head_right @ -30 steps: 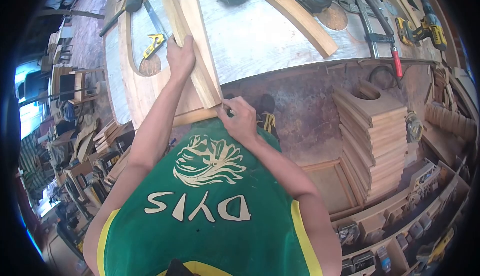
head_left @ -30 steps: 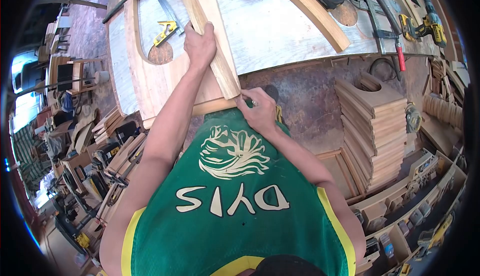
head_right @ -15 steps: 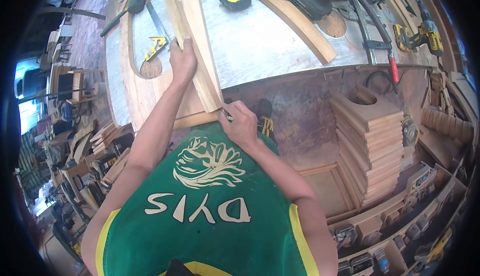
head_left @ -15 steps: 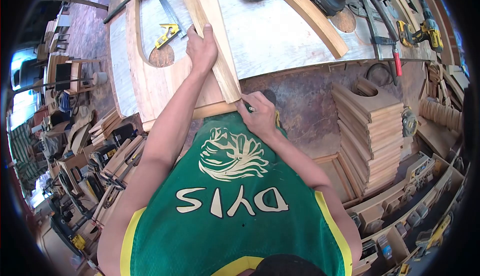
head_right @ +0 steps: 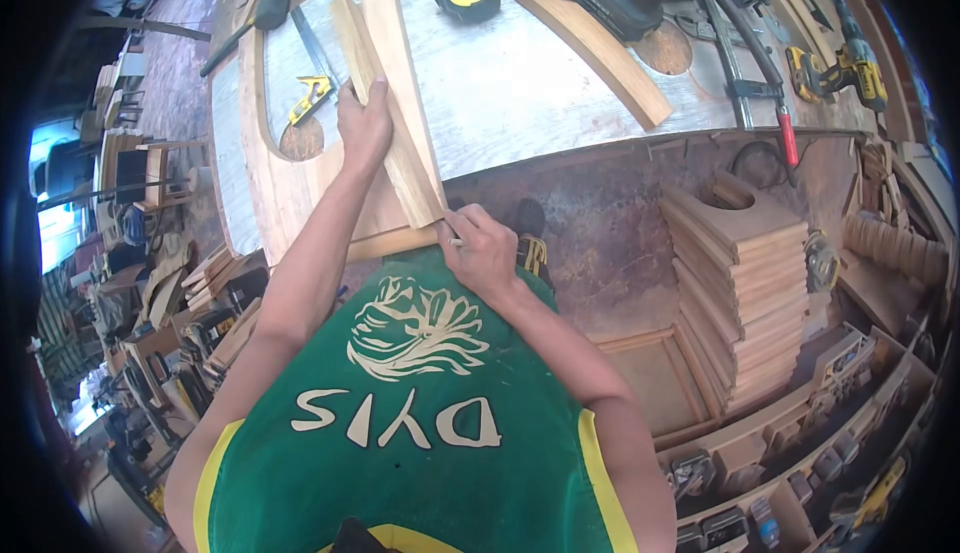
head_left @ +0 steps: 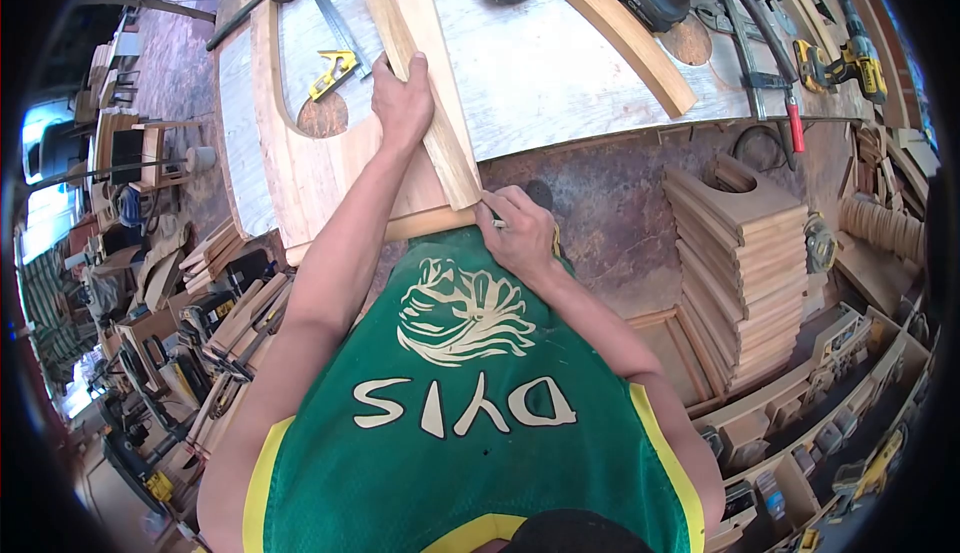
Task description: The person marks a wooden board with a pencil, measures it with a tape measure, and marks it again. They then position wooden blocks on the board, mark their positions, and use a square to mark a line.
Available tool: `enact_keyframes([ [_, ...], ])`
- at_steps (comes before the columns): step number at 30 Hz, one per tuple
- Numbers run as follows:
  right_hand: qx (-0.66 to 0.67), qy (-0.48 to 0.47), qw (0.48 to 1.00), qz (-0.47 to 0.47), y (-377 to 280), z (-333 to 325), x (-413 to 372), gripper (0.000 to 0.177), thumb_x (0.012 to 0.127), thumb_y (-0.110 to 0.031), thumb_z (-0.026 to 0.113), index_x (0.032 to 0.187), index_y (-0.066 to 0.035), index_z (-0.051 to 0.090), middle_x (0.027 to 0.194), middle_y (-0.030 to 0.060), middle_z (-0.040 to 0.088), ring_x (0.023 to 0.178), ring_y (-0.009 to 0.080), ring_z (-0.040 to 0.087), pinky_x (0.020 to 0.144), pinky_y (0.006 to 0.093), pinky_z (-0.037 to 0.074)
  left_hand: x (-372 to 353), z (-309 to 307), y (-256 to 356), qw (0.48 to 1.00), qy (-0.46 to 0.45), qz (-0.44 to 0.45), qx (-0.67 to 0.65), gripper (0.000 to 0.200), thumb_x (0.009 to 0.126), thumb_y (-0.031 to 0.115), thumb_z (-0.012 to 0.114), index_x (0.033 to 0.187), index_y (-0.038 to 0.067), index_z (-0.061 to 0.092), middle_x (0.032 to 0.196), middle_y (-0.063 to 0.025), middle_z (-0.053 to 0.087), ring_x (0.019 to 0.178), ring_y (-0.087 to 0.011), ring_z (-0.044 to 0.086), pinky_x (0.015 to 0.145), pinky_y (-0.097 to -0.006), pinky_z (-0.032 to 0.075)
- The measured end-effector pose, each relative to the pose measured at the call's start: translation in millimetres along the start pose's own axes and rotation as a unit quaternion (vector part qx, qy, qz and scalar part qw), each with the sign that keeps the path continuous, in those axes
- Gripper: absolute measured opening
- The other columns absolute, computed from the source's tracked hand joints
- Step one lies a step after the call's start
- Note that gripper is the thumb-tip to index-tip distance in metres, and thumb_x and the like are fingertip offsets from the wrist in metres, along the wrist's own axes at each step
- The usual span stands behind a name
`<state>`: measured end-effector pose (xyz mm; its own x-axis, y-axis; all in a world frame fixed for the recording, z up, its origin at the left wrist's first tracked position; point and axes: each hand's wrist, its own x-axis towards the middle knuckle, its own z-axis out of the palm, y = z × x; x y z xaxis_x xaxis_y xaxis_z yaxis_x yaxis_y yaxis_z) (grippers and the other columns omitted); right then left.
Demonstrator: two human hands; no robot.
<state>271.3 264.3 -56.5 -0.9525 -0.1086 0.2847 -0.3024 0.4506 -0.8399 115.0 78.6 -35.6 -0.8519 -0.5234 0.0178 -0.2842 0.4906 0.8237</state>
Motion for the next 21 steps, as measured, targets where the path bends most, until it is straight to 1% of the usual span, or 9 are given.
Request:
enact_keyframes([
  [2, -0.004, -0.003, 1.000, 0.000, 0.2, -0.1, 0.1, 0.012, 0.084, -0.011, 0.075, 0.096, -0.006, 0.075, 0.083, 0.0051, 0.066, 0.066, 0.0264, 0.067, 0.058, 0.0375, 0.054, -0.6, -0.7, 2.0, 1.000, -0.006, -0.004, -0.018, 0.065, 0.098, 0.033, 0.063, 0.138, -0.016, 0.047, 0.130, -0.0305, 0.063, 0.123, -0.0355, 0.061, 0.108, -0.0396, 0.043],
  [5, -0.011, -0.005, 1.000, -0.003, -0.5, -2.1, 1.7, 0.012, 0.084, -0.011, 0.076, 0.095, -0.007, 0.075, 0.082, 0.0048, 0.065, 0.065, 0.0263, 0.067, 0.057, 0.0374, 0.054, -2.1, -1.0, 7.2, 1.000, -0.006, -0.012, -0.020, 0.065, 0.098, 0.032, 0.063, 0.138, -0.015, 0.047, 0.130, -0.0301, 0.063, 0.123, -0.0347, 0.061, 0.108, -0.0390, 0.043],
  [8, -0.013, -0.005, 1.000, -0.010, -1.4, -2.2, 2.5, 0.011, 0.084, -0.011, 0.076, 0.095, -0.007, 0.075, 0.081, 0.0047, 0.064, 0.065, 0.0264, 0.067, 0.056, 0.0376, 0.053, -0.9, 0.3, 2.1, 1.000, 0.008, 0.006, -0.010, 0.065, 0.096, 0.033, 0.064, 0.138, -0.013, 0.046, 0.126, -0.0304, 0.065, 0.121, -0.0389, 0.062, 0.107, -0.0421, 0.043],
  [11, -0.013, -0.002, 1.000, -0.013, -0.1, -2.1, 2.0, 0.012, 0.084, -0.011, 0.076, 0.095, -0.007, 0.075, 0.081, 0.0047, 0.064, 0.064, 0.0265, 0.066, 0.056, 0.0377, 0.053, -2.3, -1.1, 5.7, 1.000, 0.001, -0.004, -0.014, 0.066, 0.095, 0.033, 0.065, 0.139, -0.014, 0.045, 0.126, -0.0309, 0.064, 0.121, -0.0392, 0.062, 0.107, -0.0420, 0.043],
  [17, -0.015, -0.001, 1.000, -0.010, -1.4, -1.3, 2.3, 0.012, 0.084, -0.011, 0.076, 0.095, -0.007, 0.075, 0.080, 0.0052, 0.064, 0.064, 0.0266, 0.066, 0.055, 0.0380, 0.052, -0.7, 1.3, -0.2, 0.999, 0.013, 0.020, -0.035, 0.066, 0.095, 0.031, 0.065, 0.138, -0.015, 0.045, 0.126, -0.0318, 0.064, 0.121, -0.0392, 0.062, 0.107, -0.0416, 0.043],
  [20, -0.014, -0.002, 1.000, -0.009, -3.0, -3.3, 4.2, 0.012, 0.084, -0.011, 0.076, 0.095, -0.006, 0.075, 0.080, 0.0056, 0.064, 0.064, 0.0269, 0.066, 0.056, 0.0383, 0.053, -0.3, -1.2, 1.5, 0.999, -0.009, 0.006, -0.034, 0.068, 0.097, 0.028, 0.065, 0.140, -0.019, 0.041, 0.132, -0.0309, 0.061, 0.125, -0.0328, 0.060, 0.108, -0.0375, 0.043],
  [21, -0.013, -0.003, 1.000, -0.009, -3.7, -4.5, 4.6, 0.012, 0.084, -0.011, 0.076, 0.095, -0.006, 0.075, 0.080, 0.0058, 0.064, 0.064, 0.0270, 0.066, 0.056, 0.0384, 0.053, -0.4, -0.8, 0.7, 0.999, -0.009, 0.008, -0.036, 0.068, 0.097, 0.028, 0.065, 0.140, -0.019, 0.041, 0.132, -0.0308, 0.061, 0.125, -0.0325, 0.060, 0.108, -0.0374, 0.043],
])
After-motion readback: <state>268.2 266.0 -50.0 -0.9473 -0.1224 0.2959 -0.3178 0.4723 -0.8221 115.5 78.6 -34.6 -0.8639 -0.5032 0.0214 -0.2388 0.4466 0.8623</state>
